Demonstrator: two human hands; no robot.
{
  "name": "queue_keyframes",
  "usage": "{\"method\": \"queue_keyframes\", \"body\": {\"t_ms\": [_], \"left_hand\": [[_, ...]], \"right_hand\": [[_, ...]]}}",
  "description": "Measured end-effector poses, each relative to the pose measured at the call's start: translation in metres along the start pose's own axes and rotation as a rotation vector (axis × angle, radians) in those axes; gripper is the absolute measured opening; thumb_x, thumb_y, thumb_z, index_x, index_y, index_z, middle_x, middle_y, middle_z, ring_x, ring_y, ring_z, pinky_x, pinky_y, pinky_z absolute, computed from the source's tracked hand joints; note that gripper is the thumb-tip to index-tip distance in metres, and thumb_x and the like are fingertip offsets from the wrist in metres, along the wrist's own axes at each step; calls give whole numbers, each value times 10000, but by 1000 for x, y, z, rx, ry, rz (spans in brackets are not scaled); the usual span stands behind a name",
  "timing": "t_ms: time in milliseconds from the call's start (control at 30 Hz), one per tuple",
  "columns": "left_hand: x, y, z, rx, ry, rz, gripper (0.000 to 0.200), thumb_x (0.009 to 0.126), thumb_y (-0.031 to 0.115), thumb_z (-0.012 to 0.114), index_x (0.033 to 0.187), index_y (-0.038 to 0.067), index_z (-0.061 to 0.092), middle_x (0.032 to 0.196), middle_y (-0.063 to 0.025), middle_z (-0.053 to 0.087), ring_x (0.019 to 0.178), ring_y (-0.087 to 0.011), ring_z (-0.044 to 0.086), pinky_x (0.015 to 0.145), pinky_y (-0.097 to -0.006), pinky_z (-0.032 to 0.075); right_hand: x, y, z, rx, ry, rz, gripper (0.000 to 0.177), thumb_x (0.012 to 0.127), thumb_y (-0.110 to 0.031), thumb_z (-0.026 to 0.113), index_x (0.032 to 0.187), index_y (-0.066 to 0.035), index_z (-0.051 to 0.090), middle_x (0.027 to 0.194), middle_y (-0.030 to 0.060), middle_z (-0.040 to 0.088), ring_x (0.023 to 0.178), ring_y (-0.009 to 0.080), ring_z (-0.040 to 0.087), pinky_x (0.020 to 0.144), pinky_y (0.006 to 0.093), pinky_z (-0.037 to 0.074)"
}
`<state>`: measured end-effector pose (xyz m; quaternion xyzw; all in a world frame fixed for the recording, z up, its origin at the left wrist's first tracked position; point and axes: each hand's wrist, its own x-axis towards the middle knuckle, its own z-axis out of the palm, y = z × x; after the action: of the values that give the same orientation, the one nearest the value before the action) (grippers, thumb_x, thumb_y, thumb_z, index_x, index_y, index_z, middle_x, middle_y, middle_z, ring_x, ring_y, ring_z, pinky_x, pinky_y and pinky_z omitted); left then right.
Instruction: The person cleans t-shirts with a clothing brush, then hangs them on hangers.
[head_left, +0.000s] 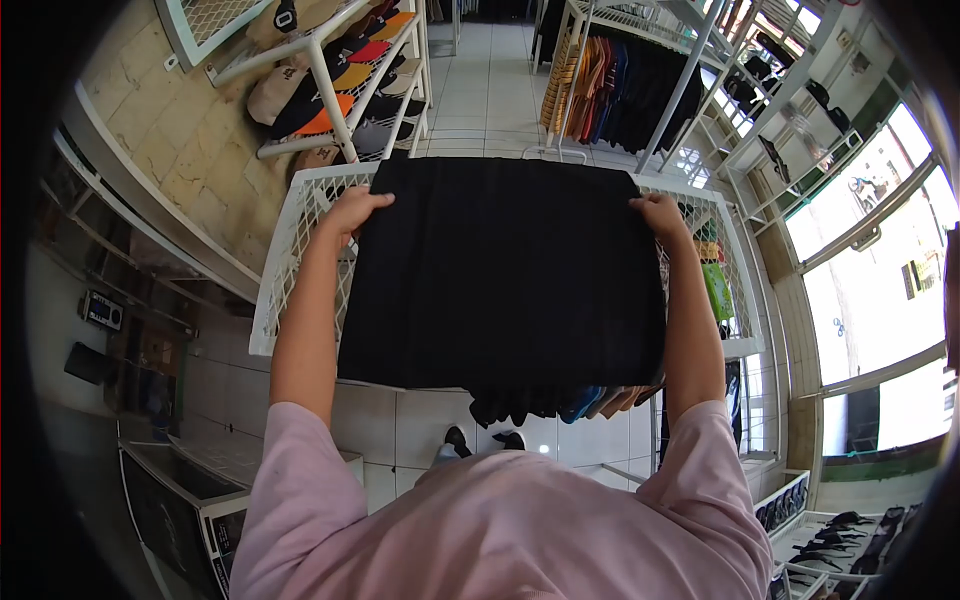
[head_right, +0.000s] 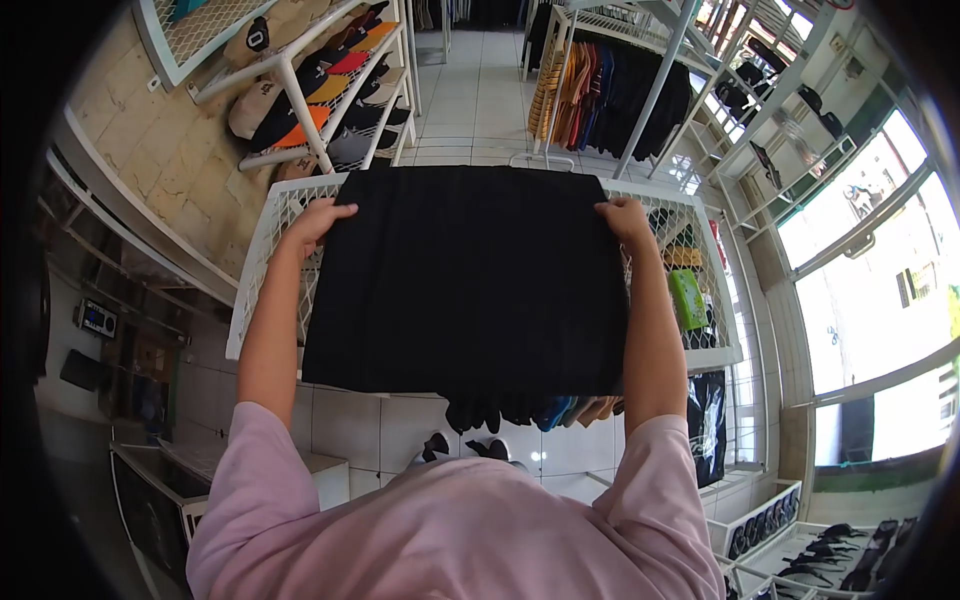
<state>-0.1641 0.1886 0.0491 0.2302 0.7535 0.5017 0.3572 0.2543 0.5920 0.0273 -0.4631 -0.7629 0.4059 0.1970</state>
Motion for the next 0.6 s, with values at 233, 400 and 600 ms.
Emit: {"method": "queue_keyframes", "body": {"t_ms": [233,400,600], "left_hand": [[-85,-15,13,68,-32,15,442,984,290,746,1262,-48,687,1155,-126,760,1005,-206,742,884,-331,585],[-190,-48,14,171,-32,219,405,1018,262,716,1251,-67,685,1088,-115,771,953,-174,728,855,-319,580],[-266,-64,15,147,84,-138,336,1061,325,670,1046,-9,700,858,-16,702,730,-97,678,678,-262,555]], "right_hand": [[-79,9,0,-245,76,-110,798,862,-440,833,1425,58,566,1302,308,679,1237,414,671,1041,456,518],[-217,-15,-16,-229,-13,-127,846,888,-396,831,1537,-6,454,1233,319,705,1186,427,701,1001,449,539],[-308,11,-27,-45,-26,-36,724,952,-209,780,1560,-42,422,994,196,750,868,280,750,767,371,573]]}}
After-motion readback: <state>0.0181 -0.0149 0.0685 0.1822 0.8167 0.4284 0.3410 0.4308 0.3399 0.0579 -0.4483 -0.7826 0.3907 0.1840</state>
